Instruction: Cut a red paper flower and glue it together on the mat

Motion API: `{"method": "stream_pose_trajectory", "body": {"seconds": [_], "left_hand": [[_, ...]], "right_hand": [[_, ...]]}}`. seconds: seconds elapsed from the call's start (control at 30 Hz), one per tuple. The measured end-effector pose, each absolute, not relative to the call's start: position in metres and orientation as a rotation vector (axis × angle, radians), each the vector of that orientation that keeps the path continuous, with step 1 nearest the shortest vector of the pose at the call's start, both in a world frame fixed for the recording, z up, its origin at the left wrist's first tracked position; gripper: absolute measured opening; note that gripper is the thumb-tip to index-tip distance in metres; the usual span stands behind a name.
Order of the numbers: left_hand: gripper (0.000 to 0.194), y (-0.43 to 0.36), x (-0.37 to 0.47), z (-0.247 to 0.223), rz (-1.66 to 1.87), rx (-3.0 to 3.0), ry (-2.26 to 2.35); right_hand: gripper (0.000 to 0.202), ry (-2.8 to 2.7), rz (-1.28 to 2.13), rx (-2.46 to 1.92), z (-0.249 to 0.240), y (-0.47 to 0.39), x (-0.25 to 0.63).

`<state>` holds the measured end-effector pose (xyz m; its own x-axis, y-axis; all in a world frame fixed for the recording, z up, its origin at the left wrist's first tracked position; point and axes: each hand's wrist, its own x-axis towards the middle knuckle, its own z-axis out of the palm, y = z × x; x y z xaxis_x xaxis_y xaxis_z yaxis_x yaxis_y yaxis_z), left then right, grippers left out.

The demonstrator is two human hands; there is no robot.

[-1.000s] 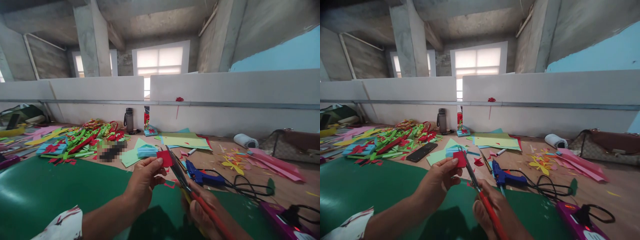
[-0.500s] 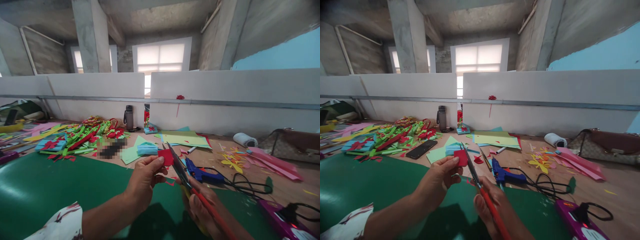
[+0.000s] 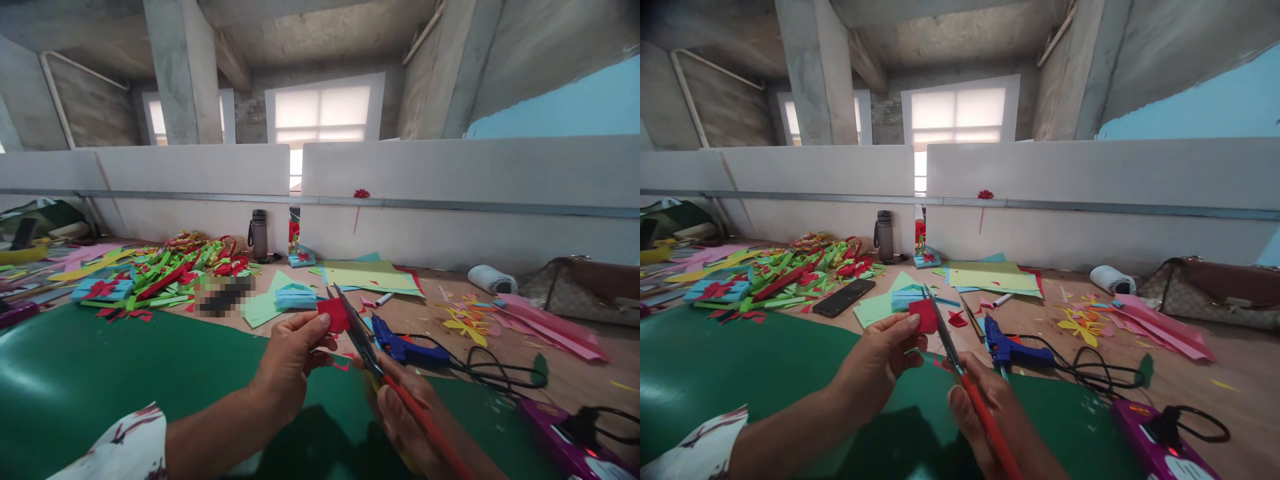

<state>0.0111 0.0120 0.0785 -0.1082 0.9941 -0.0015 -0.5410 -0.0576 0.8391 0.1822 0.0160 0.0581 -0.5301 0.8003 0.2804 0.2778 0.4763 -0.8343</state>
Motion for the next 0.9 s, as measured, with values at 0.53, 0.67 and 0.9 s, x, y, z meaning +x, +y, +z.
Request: {"method": "stream_pose_trajectory", "body": {"seconds": [0.53, 0.67, 0.9], "left_hand": [[0.016, 0.0123, 0.0109, 0.0769, 1.505, 0.769, 0.844], [0.016, 0.0125, 0.0108, 0.0771, 1.494, 0.777, 0.839], [0.017, 0.0121, 0.0098, 0.0761, 1.498, 0.779, 0.835]], "right_hand": [[0.049, -2.036, 0.920, -0.832, 0.0553, 0.0173, 0.1830], [0.048, -2.043, 0.919, -0.831, 0.0558, 0.0179, 0.1833], [0.051, -2.058, 0.893, -0.850, 0.0574, 0.0180, 0.1841]]}}
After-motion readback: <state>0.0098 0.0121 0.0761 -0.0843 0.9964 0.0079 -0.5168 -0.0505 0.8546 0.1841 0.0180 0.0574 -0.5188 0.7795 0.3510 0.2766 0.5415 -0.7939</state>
